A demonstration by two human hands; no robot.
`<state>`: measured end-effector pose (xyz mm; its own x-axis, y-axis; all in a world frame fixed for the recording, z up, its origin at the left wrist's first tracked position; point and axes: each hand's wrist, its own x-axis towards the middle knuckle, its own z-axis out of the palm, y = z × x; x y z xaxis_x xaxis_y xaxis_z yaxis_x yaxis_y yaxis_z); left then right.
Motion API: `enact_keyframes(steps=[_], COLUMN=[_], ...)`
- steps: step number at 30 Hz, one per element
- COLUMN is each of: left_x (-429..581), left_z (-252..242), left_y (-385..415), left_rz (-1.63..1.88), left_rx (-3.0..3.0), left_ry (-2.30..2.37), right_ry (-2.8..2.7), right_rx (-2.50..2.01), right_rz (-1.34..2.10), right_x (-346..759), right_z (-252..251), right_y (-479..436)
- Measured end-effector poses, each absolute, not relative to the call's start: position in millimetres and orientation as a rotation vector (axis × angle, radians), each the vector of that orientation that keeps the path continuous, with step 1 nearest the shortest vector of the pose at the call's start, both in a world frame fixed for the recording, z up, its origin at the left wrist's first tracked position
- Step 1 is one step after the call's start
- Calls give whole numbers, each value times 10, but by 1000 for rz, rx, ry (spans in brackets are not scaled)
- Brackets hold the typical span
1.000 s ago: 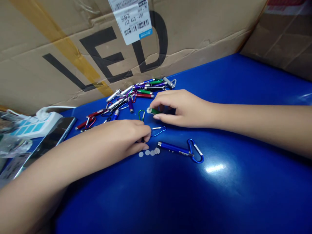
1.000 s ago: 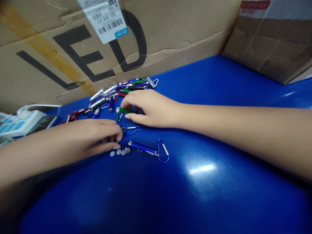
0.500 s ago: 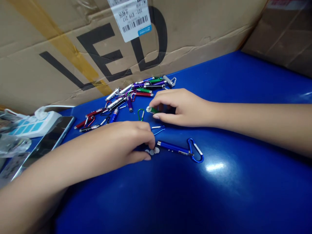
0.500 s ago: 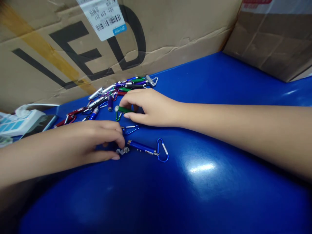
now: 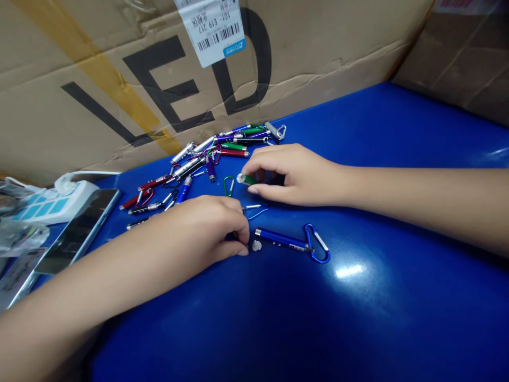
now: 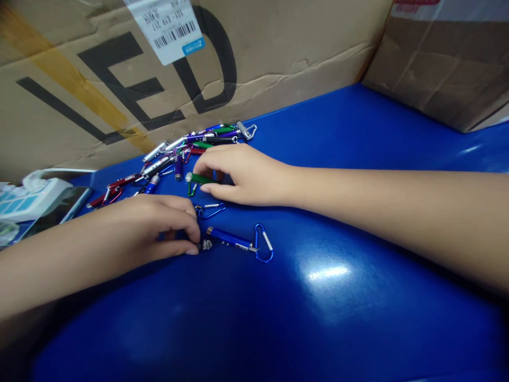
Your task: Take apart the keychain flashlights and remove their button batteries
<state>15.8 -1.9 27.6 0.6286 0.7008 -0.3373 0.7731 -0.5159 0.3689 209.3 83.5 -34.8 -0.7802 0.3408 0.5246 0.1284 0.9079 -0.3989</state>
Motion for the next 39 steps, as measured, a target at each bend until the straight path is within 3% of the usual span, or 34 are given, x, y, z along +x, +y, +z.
enact_keyframes(steps=[17, 27, 39], left_x=[156, 75, 90], left_z=[306, 532, 463], left_y=[-19, 133, 154], left_rz=[-281, 138, 224], left_rx=[2326, 2402, 2509], left_ry=[1189, 1415, 1418], right_ry=[-2455, -2523, -2540], right_rx=[-301, -135, -53], right_rz=[423, 302, 289], right_x=[2081, 2086, 2082], right_z=[-361, -394, -390], right_y=[837, 823, 824])
